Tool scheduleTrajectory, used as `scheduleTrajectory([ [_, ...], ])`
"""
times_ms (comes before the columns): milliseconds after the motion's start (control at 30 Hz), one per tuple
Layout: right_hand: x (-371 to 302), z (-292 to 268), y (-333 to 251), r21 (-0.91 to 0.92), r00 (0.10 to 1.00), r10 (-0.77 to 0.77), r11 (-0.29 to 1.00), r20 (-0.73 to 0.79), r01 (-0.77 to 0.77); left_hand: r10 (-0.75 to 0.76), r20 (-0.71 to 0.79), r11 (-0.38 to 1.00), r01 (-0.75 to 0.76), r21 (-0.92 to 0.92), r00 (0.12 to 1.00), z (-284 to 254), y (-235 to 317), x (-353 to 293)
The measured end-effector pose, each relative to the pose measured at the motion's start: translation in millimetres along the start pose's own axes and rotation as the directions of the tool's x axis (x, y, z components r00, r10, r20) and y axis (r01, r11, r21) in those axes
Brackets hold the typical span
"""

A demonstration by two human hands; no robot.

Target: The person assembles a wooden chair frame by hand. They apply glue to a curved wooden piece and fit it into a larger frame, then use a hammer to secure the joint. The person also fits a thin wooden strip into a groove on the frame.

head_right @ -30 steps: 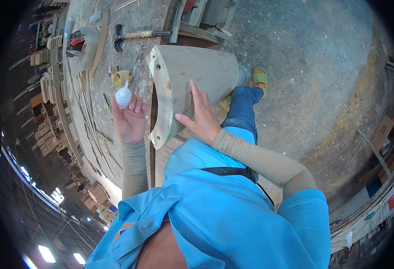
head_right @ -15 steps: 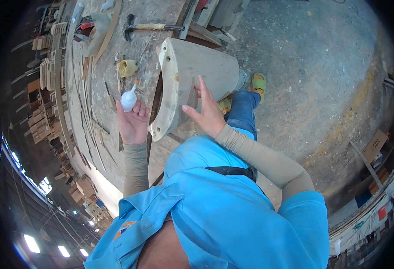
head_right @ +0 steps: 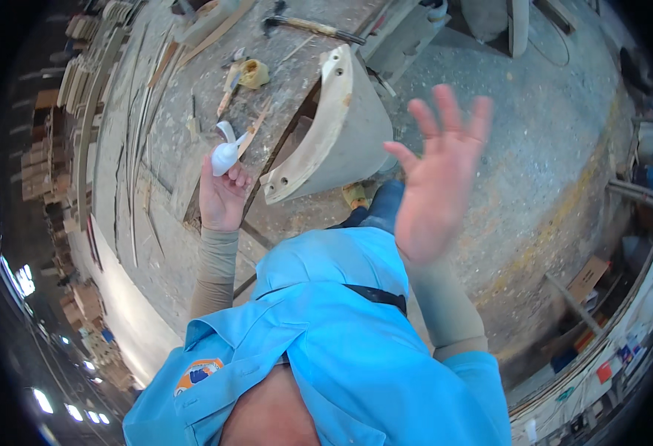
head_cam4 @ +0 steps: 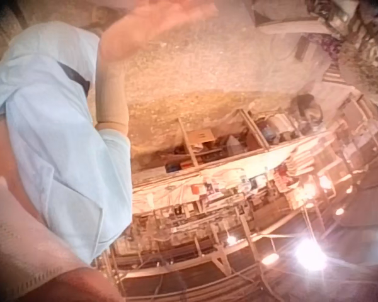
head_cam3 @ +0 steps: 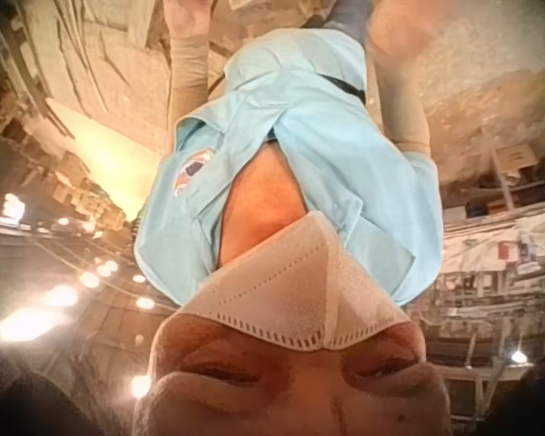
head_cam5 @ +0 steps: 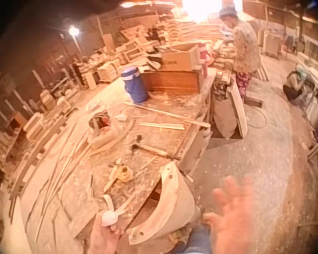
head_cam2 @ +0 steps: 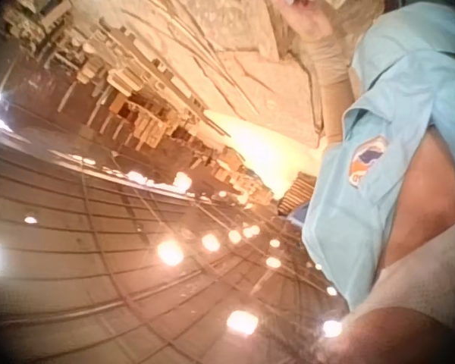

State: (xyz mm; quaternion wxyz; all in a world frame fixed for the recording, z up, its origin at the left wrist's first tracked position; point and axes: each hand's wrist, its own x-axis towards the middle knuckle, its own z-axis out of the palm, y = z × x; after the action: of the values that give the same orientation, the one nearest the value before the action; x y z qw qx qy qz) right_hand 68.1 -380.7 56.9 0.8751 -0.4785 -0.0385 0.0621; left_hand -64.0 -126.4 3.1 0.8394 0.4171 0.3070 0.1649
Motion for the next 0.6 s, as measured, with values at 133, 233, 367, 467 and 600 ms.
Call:
scheduleTrajectory([
  [133,-34.8,37.4,-84.1,0.375,0.879,-0.476,0.820,0.025,0.433,-0.012,0.009,0.999,0.012,-0.038,1.000,-4.6,2.3,-0.6],
  [233,-57.7,33.7,-126.8,0.575,0.760,-0.469,0.804,0.450,0.156,0.012,0.004,0.999,-0.012,-0.053,1.000,-8.6,5.9,-11.3],
  [367,-59.1,55.6,-151.2,0.560,0.590,-0.339,0.794,0.733,-0.239,0.040,0.055,0.998,-0.037,-0.057,0.998,-8.0,7.5,-15.4],
  [467,-66.3,74.2,-154.5,0.518,0.542,-0.264,0.759,0.798,-0.393,0.064,0.069,0.997,-0.060,-0.057,0.996,-7.1,6.6,-14.5],
  [600,-89.0,85.3,-158.2,0.470,0.653,-0.160,0.818,0.740,-0.333,0.037,-0.005,0.993,-0.038,-0.111,0.999,-11.5,-0.4,-17.5],
])
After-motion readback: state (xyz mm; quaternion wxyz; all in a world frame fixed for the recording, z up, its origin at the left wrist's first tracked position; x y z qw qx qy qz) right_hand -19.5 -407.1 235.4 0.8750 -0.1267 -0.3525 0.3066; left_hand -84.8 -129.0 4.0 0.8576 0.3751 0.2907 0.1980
